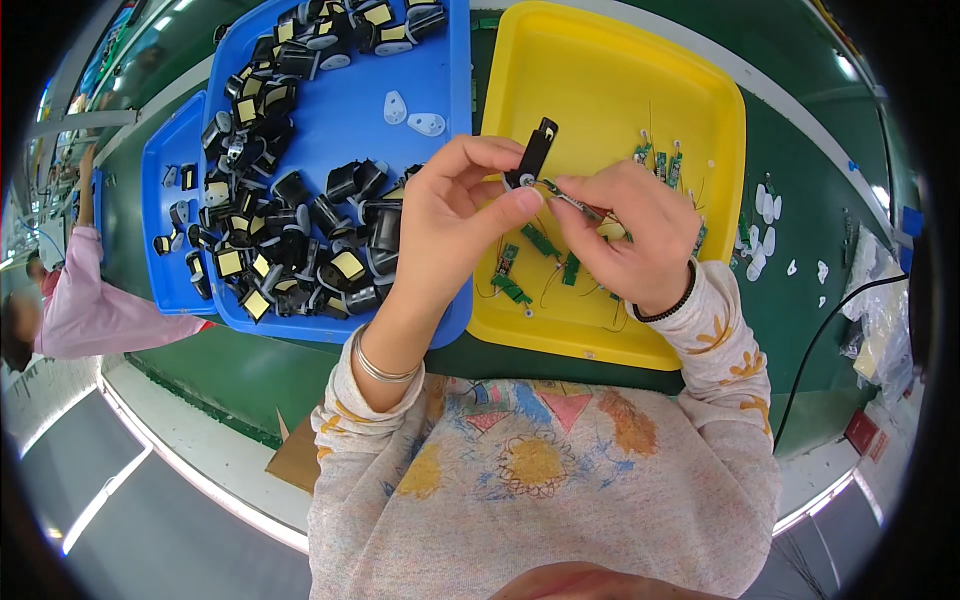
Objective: The person assembles small electronic devices by inserting green circuit boards into black plastic housings. They pick up a housing from a blue bin and a circuit board from a yellow tray, then fit the board into the housing. The person repeats this process continuously, handling the components one at a time.
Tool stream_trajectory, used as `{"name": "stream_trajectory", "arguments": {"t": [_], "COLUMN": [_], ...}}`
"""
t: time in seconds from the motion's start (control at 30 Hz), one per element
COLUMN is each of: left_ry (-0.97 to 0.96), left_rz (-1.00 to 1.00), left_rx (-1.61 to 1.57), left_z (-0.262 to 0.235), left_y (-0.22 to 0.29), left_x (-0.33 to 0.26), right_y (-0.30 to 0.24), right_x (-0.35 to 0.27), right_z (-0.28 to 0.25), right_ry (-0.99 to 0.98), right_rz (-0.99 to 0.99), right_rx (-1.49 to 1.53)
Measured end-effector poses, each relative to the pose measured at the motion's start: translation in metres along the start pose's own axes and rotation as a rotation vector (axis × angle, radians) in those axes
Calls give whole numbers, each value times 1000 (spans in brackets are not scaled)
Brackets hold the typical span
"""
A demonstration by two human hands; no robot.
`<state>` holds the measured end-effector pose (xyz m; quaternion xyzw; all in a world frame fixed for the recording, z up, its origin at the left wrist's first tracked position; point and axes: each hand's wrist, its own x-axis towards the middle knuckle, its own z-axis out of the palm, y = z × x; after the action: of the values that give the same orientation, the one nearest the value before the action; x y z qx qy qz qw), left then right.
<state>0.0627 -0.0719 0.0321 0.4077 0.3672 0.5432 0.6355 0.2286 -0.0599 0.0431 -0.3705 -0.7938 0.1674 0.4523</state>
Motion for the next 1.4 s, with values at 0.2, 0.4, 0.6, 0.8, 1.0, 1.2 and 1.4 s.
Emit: {"name": "stream_trajectory", "arguments": {"t": [0.2, 0.4, 0.6, 0.8, 1.0, 1.2, 1.4], "left_ry": [-13, 13, -55, -72, -89, -63, 1], "left_rz": [25, 34, 108, 107, 103, 243, 234], "left_rx": [-47, 10, -47, -64, 79, 230, 476], "left_z": [-2, -2, -8, -7, -5, -9, -4], "left_y": [0, 1, -2, -2, 4, -5, 2], "left_x": [-1, -2, -3, -3, 0, 2, -3], "right_y": [-2, -3, -3, -4, -4, 3, 9], "right_x": [0, -2, -3, -3, -2, -4, -3], "right_z": [3, 1, 2, 1, 1, 2, 3], "right_ry": [14, 7, -2, -24, -20, -58, -65], "right_rz": [-58, -111, -144, -109, -80, -198, -306], "right_rx": [-41, -82, -63, -12, -1, -85, -158]}}
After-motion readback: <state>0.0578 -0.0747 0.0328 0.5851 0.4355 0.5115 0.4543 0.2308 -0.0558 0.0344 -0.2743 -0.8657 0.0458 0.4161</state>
